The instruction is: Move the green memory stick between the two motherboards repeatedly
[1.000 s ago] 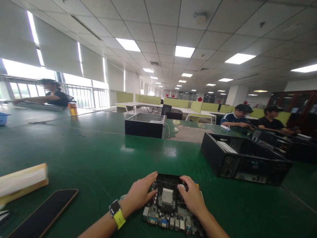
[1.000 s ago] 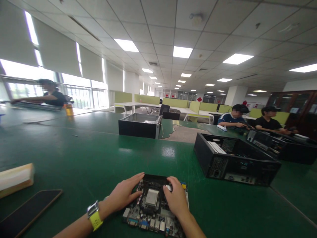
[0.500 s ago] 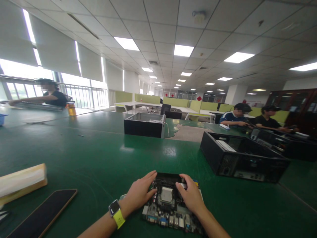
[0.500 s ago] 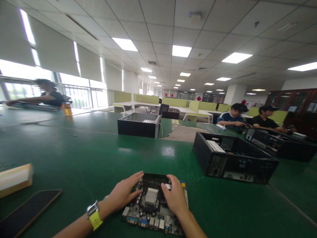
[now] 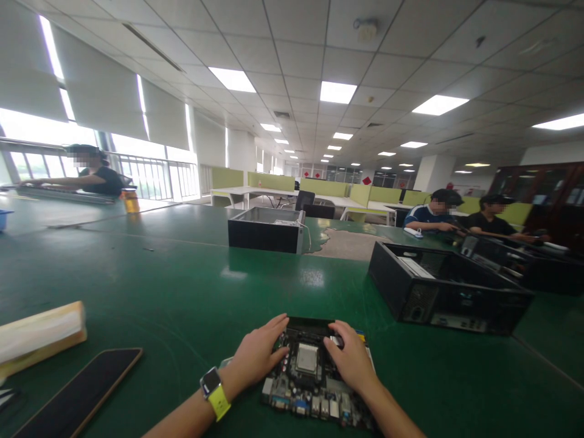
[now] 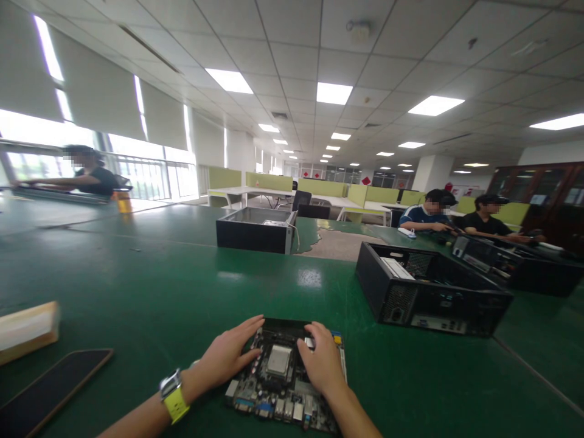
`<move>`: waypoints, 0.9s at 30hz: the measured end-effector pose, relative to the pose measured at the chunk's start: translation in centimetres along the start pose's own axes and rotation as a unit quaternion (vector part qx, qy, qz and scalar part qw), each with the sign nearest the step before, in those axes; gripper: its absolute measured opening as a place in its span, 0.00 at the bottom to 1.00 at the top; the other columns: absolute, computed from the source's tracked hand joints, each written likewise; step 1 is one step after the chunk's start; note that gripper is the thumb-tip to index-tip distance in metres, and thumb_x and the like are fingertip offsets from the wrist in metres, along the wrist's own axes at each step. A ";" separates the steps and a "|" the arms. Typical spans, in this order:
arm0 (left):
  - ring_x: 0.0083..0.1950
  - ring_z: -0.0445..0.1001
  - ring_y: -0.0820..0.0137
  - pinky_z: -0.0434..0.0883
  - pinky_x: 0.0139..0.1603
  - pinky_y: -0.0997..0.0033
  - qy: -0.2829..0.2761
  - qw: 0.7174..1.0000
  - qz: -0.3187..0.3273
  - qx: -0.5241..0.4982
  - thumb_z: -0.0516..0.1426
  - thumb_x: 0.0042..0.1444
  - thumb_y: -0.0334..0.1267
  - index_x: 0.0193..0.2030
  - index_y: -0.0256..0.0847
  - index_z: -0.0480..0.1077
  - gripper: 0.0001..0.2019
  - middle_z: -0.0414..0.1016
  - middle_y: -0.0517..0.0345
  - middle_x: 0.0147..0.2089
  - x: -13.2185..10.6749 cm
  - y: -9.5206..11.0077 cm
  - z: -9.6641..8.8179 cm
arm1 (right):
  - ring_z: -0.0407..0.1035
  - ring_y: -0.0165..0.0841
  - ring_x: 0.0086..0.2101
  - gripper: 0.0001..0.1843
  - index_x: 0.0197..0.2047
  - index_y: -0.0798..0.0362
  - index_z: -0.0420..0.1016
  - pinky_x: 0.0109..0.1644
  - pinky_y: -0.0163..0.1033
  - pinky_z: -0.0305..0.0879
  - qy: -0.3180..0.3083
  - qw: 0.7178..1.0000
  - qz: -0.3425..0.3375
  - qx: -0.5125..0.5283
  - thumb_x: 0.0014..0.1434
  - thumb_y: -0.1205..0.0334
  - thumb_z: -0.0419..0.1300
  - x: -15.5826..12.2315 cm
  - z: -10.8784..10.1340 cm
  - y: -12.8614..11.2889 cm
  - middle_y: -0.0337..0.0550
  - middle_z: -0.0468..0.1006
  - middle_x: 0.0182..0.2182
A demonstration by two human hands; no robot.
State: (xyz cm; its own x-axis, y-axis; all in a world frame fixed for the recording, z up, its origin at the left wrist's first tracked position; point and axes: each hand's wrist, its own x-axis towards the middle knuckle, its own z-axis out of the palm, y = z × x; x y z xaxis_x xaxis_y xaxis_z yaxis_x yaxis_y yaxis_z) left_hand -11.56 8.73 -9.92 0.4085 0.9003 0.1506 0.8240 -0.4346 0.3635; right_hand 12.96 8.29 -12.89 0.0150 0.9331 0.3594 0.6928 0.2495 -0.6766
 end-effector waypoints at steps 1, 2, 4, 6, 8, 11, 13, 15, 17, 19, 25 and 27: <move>0.62 0.58 0.64 0.58 0.62 0.60 -0.001 1.000 0.000 0.001 0.51 0.52 0.46 0.63 0.47 0.53 0.30 0.50 0.60 0.67 0.0 0.0 0.0 | 0.61 0.39 0.52 0.22 0.47 0.57 0.73 0.58 0.42 0.54 0.002 1.000 -0.001 -0.001 0.52 0.55 0.53 0.0 0.0 -0.1 0.50 0.70 0.50; 0.63 0.57 0.65 0.58 0.62 0.60 -0.001 1.000 0.002 0.001 0.51 0.53 0.46 0.63 0.47 0.53 0.30 0.50 0.60 0.67 0.0 0.0 0.0 | 0.61 0.39 0.52 0.22 0.47 0.58 0.73 0.58 0.42 0.54 0.003 1.000 -0.001 0.000 0.52 0.55 0.53 0.0 -0.1 -0.1 0.50 0.69 0.50; 0.63 0.56 0.66 0.57 0.63 0.61 0.001 1.000 0.005 -0.003 0.51 0.53 0.46 0.63 0.47 0.53 0.30 0.51 0.61 0.66 0.0 0.0 0.0 | 0.61 0.39 0.52 0.22 0.47 0.58 0.73 0.58 0.42 0.54 0.005 1.000 0.000 0.003 0.53 0.55 0.53 0.0 -0.1 -0.1 0.50 0.70 0.50; 0.64 0.55 0.67 0.56 0.63 0.63 0.007 1.000 0.008 -0.006 0.51 0.52 0.45 0.63 0.47 0.52 0.30 0.51 0.61 0.66 0.0 0.0 0.1 | 0.62 0.39 0.52 0.22 0.47 0.57 0.73 0.58 0.42 0.54 0.009 1.000 0.000 0.009 0.53 0.55 0.53 0.0 -0.2 -0.1 0.50 0.70 0.50; 0.64 0.55 0.68 0.55 0.63 0.64 0.010 1.000 0.009 -0.005 0.51 0.52 0.45 0.63 0.47 0.53 0.30 0.51 0.61 0.66 0.1 -0.1 0.2 | 0.62 0.39 0.52 0.23 0.48 0.57 0.73 0.58 0.42 0.55 0.011 1.000 -0.002 0.014 0.53 0.55 0.52 0.0 -0.2 0.0 0.50 0.70 0.50; 0.64 0.55 0.67 0.56 0.63 0.63 0.010 1.000 0.010 -0.001 0.51 0.52 0.46 0.63 0.47 0.52 0.30 0.51 0.61 0.66 0.1 -0.2 0.2 | 0.62 0.39 0.52 0.23 0.48 0.57 0.73 0.58 0.43 0.54 0.009 1.000 -0.001 0.009 0.53 0.54 0.52 0.1 -0.1 0.1 0.49 0.70 0.50; 0.63 0.56 0.66 0.56 0.63 0.62 0.010 1.000 0.010 -0.002 0.51 0.52 0.46 0.63 0.48 0.52 0.30 0.50 0.61 0.66 0.0 -0.2 0.2 | 0.61 0.39 0.52 0.23 0.48 0.58 0.73 0.58 0.43 0.54 0.005 1.000 0.001 0.002 0.54 0.54 0.52 0.1 -0.1 0.0 0.50 0.70 0.50; 0.63 0.57 0.65 0.57 0.62 0.61 0.009 1.000 0.007 -0.004 0.51 0.52 0.46 0.63 0.48 0.53 0.30 0.50 0.61 0.67 0.0 -0.2 0.1 | 0.62 0.39 0.52 0.23 0.48 0.59 0.73 0.58 0.42 0.54 0.004 1.000 0.000 -0.004 0.53 0.54 0.52 0.0 -0.2 -0.1 0.50 0.70 0.50; 0.63 0.58 0.65 0.57 0.62 0.61 0.006 1.000 0.005 -0.007 0.51 0.52 0.46 0.63 0.48 0.53 0.30 0.50 0.61 0.67 0.0 0.0 0.0 | 0.62 0.38 0.52 0.24 0.49 0.59 0.72 0.58 0.41 0.54 0.004 1.000 -0.002 -0.004 0.53 0.55 0.52 0.0 -0.2 -0.2 0.51 0.70 0.50; 0.63 0.57 0.66 0.57 0.62 0.62 0.004 1.000 0.002 -0.009 0.51 0.52 0.46 0.63 0.47 0.53 0.30 0.50 0.61 0.66 -0.1 0.1 -0.1 | 0.62 0.38 0.52 0.23 0.48 0.58 0.72 0.58 0.41 0.55 0.005 1.000 -0.001 -0.001 0.53 0.55 0.52 0.0 -0.3 -0.3 0.51 0.70 0.50; 0.64 0.56 0.67 0.55 0.63 0.62 0.009 1.000 0.004 -0.009 0.52 0.52 0.45 0.64 0.47 0.51 0.31 0.49 0.60 0.67 0.0 0.0 0.0 | 0.62 0.38 0.51 0.23 0.48 0.57 0.73 0.57 0.41 0.55 0.002 1.000 0.000 0.000 0.53 0.54 0.52 0.0 -0.3 -0.3 0.50 0.70 0.50; 0.63 0.56 0.66 0.56 0.63 0.62 0.008 1.000 0.004 -0.005 0.51 0.52 0.46 0.64 0.47 0.51 0.31 0.49 0.60 0.67 0.0 0.0 0.0 | 0.62 0.38 0.51 0.22 0.47 0.57 0.73 0.57 0.41 0.55 0.001 1.000 -0.001 -0.001 0.53 0.54 0.52 0.0 -0.2 -0.1 0.50 0.70 0.49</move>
State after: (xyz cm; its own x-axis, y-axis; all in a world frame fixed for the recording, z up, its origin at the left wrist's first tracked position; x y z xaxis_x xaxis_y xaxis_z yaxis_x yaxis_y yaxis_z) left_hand -11.60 8.73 -9.96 0.4080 0.8973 0.1684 0.8172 -0.4412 0.3708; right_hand 13.01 8.18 -12.68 0.0147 0.9323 0.3613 0.6944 0.2505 -0.6746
